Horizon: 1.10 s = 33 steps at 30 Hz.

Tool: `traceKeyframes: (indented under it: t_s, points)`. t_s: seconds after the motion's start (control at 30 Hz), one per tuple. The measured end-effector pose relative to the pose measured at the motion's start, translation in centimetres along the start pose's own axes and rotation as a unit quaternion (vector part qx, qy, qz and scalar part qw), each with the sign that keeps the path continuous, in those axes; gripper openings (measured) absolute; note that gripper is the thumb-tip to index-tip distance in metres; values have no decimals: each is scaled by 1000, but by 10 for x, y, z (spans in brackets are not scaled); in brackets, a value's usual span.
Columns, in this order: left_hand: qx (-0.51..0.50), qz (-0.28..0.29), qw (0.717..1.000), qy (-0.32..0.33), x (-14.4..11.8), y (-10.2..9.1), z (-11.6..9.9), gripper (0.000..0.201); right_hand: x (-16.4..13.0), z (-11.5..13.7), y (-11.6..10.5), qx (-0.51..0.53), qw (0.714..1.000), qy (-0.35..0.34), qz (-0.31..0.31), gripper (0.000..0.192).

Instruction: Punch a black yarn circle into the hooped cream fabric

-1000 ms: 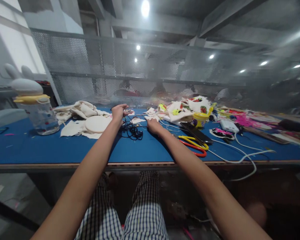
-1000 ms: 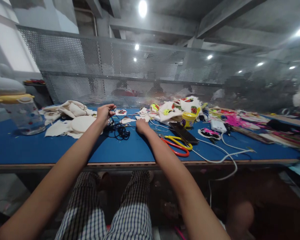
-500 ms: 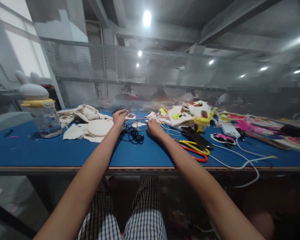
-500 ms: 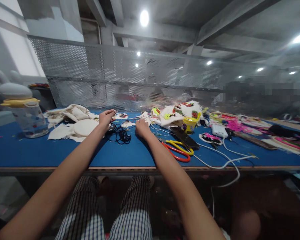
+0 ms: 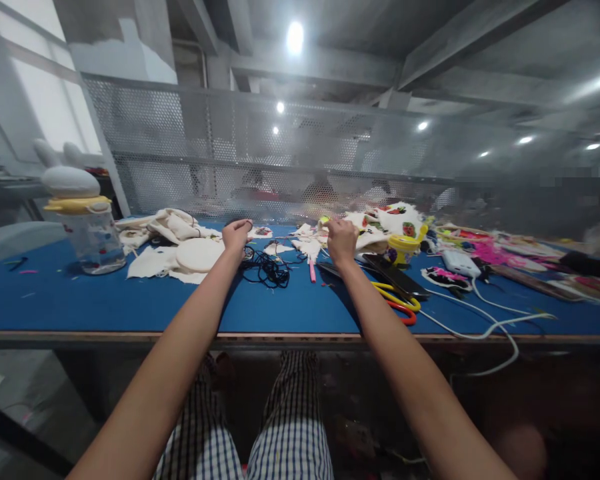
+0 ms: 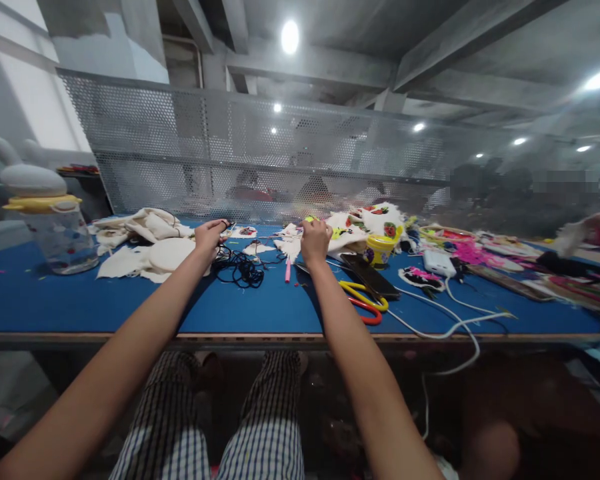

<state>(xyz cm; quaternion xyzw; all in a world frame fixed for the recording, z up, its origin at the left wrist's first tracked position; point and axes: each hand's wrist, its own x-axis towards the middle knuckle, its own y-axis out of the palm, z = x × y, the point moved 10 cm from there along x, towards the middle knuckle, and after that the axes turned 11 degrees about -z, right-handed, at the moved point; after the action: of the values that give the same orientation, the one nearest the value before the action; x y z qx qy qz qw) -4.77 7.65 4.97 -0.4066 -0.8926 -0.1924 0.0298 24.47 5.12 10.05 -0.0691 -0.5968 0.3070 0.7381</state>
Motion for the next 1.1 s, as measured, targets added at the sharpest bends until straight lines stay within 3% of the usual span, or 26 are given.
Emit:
traceKeyframes:
  t_s: [0.33,0.47,0.67,0.93,1.1]
  points:
    - [-22,108,994,-25,-22,23,-13,15,-2,-3,15,120,992,25,7,27]
    - [36,167,984,59,-34,34,-22,20,-3,-1,20,144,989,15,10,25]
    - [145,239,934,224,-51,50,-29,21,-4,5,25,190,982,-11,0,22]
    - [178,265,914,251,-52,58,-23,21,-5,6,31,208,978,-13,14,22]
    - [166,258,913,268,-58,55,-32,28,-8,9,34,189,981,-19,36,22]
